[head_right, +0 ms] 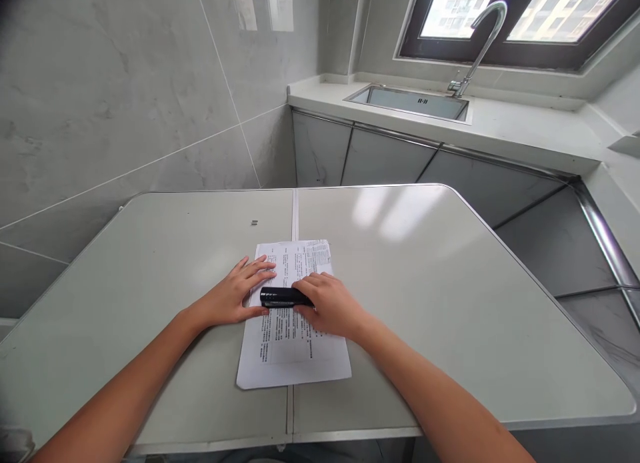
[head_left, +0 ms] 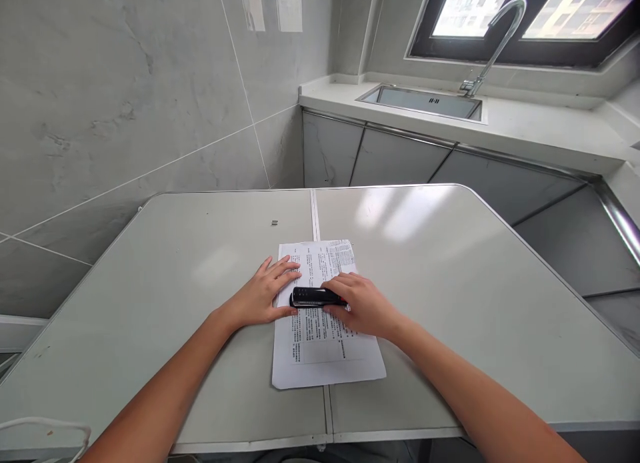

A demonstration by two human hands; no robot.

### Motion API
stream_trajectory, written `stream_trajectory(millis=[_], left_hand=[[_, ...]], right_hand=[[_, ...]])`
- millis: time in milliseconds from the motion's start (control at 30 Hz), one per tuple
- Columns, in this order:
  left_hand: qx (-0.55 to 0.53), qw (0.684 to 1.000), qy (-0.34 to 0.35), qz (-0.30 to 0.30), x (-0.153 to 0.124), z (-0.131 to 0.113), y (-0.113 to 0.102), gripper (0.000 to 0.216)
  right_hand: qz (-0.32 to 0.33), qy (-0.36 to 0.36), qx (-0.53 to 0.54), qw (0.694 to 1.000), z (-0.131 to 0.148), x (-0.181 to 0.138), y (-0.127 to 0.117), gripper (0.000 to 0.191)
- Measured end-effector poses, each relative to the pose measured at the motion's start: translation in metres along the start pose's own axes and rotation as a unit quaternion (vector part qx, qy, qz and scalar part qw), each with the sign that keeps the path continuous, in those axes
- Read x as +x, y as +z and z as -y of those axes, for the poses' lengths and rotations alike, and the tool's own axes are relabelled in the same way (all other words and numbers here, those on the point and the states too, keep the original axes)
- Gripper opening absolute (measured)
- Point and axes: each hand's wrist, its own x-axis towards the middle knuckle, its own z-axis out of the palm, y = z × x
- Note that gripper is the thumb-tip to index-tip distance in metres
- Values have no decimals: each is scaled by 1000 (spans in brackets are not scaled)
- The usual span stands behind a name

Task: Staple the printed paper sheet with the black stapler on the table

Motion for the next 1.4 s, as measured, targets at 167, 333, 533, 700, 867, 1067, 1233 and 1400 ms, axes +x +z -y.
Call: stream_trajectory(millis=[167, 333, 533, 700, 867, 1067, 1233, 1400], left_hand=[[-8, 1000, 2, 2, 0, -1, 1, 68], [-18, 1000, -8, -16, 1, 0, 6, 45], [-27, 997, -8, -66, 2, 1, 8, 23], [-80, 993, -47, -79, 5, 2, 8, 26], [-136, 986, -74, -68, 8, 4, 8, 28], [-172, 980, -71, -76, 8, 3, 6, 27], [-158, 983, -62, -75, 8, 0, 4, 27], [-158, 983, -68, -61, 7, 0, 1, 29]], right_hand=[[-63, 48, 27, 997, -9, 3, 6, 22], [-52, 39, 65, 996, -12, 5, 4, 26], [-181, -8, 111, 977, -21, 0, -11, 18], [-163, 9, 137, 977, -28, -5, -20, 49], [-94, 43, 125, 987, -25, -3, -27, 54], [-63, 51, 81, 993, -28, -4, -32, 56], [-145, 10, 95, 985, -19, 8, -11, 25], [-69, 31, 101, 992, -5, 18, 11, 33]])
